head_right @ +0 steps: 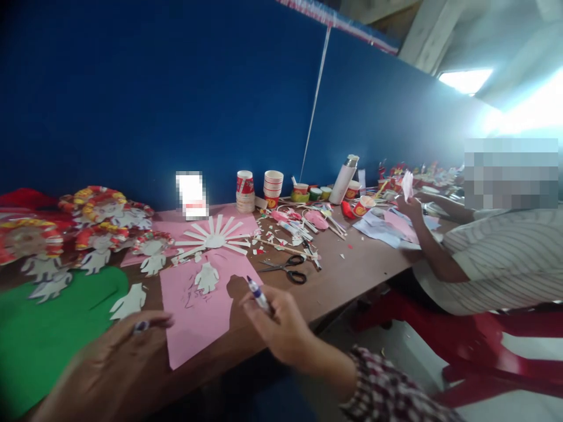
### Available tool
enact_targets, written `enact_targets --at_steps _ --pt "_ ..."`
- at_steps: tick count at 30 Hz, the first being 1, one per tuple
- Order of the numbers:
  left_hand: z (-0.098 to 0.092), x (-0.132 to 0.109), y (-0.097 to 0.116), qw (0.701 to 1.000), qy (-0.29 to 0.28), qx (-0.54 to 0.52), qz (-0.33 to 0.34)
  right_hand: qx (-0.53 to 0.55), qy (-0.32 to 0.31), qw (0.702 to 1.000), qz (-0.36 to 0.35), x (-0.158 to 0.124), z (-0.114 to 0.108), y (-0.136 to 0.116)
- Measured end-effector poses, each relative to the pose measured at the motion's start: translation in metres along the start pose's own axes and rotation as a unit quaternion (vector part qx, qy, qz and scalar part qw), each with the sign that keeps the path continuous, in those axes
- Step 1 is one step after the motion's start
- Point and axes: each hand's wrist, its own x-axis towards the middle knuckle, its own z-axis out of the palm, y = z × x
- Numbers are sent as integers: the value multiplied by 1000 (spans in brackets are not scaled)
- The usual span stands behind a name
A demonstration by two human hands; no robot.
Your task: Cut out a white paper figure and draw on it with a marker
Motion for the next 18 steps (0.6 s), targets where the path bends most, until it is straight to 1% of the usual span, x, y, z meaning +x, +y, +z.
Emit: enact_targets --at_steps 1,2,4,6,8,10,11,13,15,16,18 --pt "10 3 18 999 -3 -48 -5 72 -3 997 -5 1 18 -1" --pt "19 5 33 996 -1 -88 -10 127 -9 991 -29 2 35 -3" --pt "33 5 58 987 20 -156 -24 176 -9 983 -61 1 62 -5" --pt "44 1 71 973 18 -225 -56 213 -9 976 -45 0 77 -6" --pt "53 -4 77 948 25 -296 -112 242 1 970 -16 -2 83 -3" --pt "59 -6 78 930 -9 -342 -132 270 -2 963 -11 -4 82 1" --pt "61 -6 77 930 -24 -345 -128 271 1 962 -19 -5 79 3" --pt "62 -5 74 943 -51 -316 -89 242 26 968 -56 -4 68 6" --pt "59 -5 67 965 -70 -253 -27 171 10 984 -42 3 50 10" --pt "56 -5 63 974 -68 -214 1 119 6 992 -50 10 40 13" --pt "48 -6 52 991 -53 -117 25 -1 17 998 -68 30 15 22"
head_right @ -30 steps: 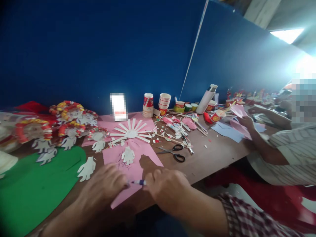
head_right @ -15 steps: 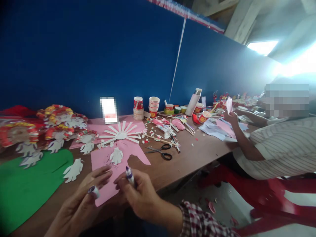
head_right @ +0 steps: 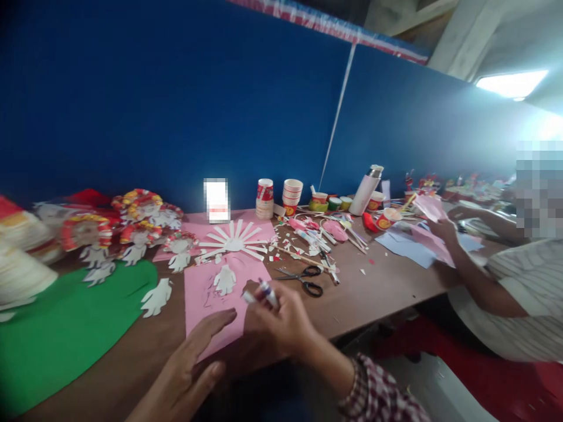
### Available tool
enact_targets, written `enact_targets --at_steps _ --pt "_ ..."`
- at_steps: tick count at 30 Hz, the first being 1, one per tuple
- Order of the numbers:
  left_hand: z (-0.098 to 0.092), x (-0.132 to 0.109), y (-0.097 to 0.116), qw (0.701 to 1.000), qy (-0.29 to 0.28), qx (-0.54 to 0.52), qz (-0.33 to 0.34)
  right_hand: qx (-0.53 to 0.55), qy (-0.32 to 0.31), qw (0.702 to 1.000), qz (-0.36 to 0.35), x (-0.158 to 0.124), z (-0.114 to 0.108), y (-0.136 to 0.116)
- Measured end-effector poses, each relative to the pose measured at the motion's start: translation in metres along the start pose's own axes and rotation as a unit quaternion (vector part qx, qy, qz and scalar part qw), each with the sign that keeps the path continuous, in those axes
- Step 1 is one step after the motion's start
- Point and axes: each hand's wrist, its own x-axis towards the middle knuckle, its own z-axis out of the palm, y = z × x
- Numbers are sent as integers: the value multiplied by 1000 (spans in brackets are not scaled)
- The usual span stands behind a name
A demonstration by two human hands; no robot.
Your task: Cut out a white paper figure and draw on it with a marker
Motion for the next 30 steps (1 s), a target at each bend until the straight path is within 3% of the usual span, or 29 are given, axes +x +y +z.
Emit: enact_targets --at_steps 3,7,11,14,15,20,23,30 --pt "-20 -1 -15 990 -10 137 -17 -194 35 980 -19 43 -37 27" --pt "-37 8 -27 970 -12 243 -24 -459 35 888 5 102 -77 65" --pt "-30 28 -22 965 -66 252 -12 -547 22 837 9 133 -90 88" --pt "-17 47 -17 960 -90 266 9 -531 82 839 -79 129 -79 94" --pt "-14 53 -18 956 -94 277 10 -510 74 849 -116 124 -72 93" --pt "-8 80 -42 936 -83 341 -17 -415 -83 873 -243 95 -26 76" --pt "-9 86 -60 933 -100 346 -13 -391 -133 861 -297 87 -4 66" --pt "-16 78 -69 932 -112 345 -19 -383 -211 845 -307 86 14 56"
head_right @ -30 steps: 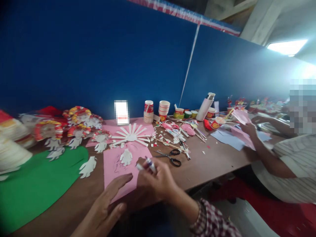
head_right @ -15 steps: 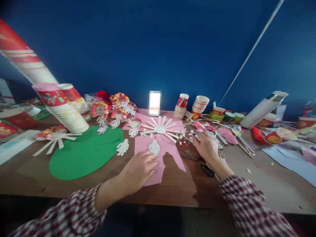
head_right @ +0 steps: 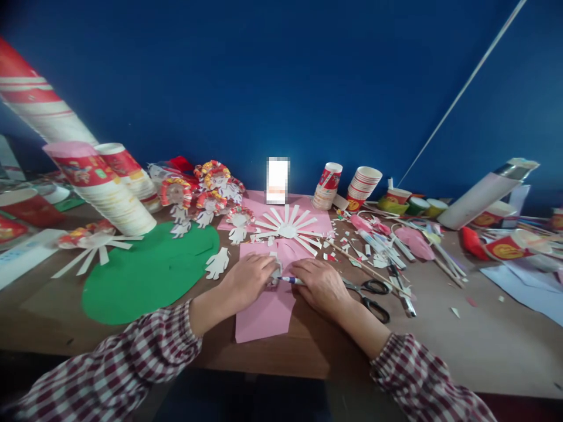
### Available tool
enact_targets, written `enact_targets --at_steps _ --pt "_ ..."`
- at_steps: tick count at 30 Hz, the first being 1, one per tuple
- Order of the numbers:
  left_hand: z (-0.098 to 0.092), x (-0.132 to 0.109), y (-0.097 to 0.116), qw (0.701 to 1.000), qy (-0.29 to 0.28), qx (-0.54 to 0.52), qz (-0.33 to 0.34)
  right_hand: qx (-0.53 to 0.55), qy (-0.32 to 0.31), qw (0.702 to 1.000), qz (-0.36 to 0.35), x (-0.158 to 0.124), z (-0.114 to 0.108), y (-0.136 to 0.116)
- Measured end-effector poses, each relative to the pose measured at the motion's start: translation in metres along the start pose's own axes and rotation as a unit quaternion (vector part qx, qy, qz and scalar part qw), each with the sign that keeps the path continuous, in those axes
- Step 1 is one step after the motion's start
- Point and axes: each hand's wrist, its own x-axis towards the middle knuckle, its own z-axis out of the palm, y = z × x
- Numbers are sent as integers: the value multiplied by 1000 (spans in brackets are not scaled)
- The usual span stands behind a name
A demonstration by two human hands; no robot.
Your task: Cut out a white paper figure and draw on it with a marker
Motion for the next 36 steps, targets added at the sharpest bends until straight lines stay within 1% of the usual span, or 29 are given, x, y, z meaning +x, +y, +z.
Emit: enact_targets --at_steps 4,6,10,15,19,22,24,27,32,34,36 --pt "-3 -10 -7 1000 -3 1 18 -8 -20 999 25 -5 -2 -6" --pt "-4 -15 -12 1000 -4 -1 19 0 -24 999 27 -9 -3 -8" --pt "-4 -22 -17 999 -4 -11 42 24 -19 999 -14 -15 -5 -6" --pt "-1 -25 -13 998 9 5 57 63 -7 996 -60 -17 -8 4" --pt "0 -24 -8 996 14 10 87 84 -13 994 -69 -18 -10 10" --pt "-2 -23 -8 995 9 14 94 78 -19 995 -62 -18 -12 10" --pt "-5 -24 -10 996 -2 16 89 59 -23 998 -29 -17 -14 8" --pt "-9 -26 -15 997 -24 6 79 37 -11 999 20 -11 -15 0" --pt "-11 -32 -24 997 -36 -42 49 64 20 998 -16 7 -6 -18" --pt "-10 -34 -26 997 -32 -64 43 92 7 995 -36 11 -7 -24" --pt "-8 -36 -28 995 -27 -81 46 172 -33 982 -65 10 -12 -29"
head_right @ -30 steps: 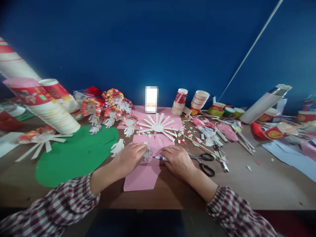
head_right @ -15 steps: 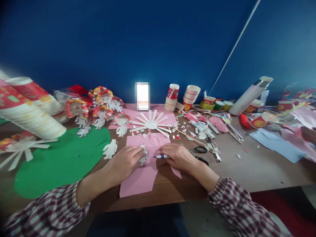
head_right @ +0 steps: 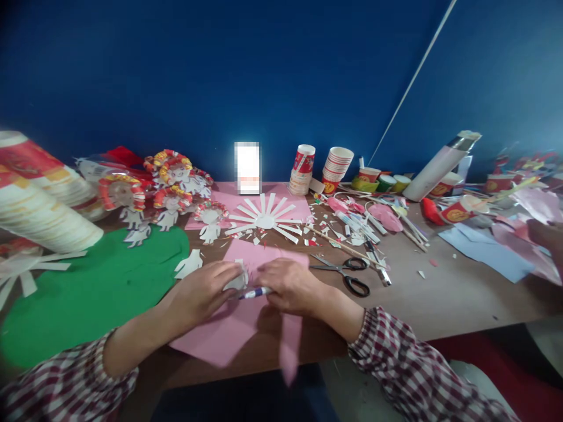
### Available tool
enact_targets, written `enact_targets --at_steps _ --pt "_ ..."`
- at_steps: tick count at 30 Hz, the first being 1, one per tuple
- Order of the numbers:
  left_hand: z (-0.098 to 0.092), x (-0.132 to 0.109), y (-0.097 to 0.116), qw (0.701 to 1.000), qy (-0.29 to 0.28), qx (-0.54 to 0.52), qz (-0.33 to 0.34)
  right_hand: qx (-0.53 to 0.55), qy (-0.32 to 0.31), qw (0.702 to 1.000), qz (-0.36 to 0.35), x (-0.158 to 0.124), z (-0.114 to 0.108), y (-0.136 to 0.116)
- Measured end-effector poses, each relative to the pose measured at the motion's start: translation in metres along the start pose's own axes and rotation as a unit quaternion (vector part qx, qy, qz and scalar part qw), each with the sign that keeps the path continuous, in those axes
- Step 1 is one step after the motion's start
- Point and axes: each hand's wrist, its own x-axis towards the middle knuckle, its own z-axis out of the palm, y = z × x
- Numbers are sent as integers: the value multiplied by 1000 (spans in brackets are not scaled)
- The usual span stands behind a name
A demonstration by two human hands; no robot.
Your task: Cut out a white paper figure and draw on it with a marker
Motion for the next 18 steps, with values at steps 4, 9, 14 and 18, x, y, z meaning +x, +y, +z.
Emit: enact_targets --at_steps 4,9,14,18 --pt "3 -2 -2 1000 12 -26 3 215 34 966 141 -2 -9 -16" --pt "6 -4 1 1000 24 -6 -17 455 -93 844 268 9 -7 -14" --pt "4 -15 6 999 10 32 -28 200 123 911 338 5 -13 16" --pt "2 -20 9 999 18 35 -19 267 94 899 335 5 -9 7"
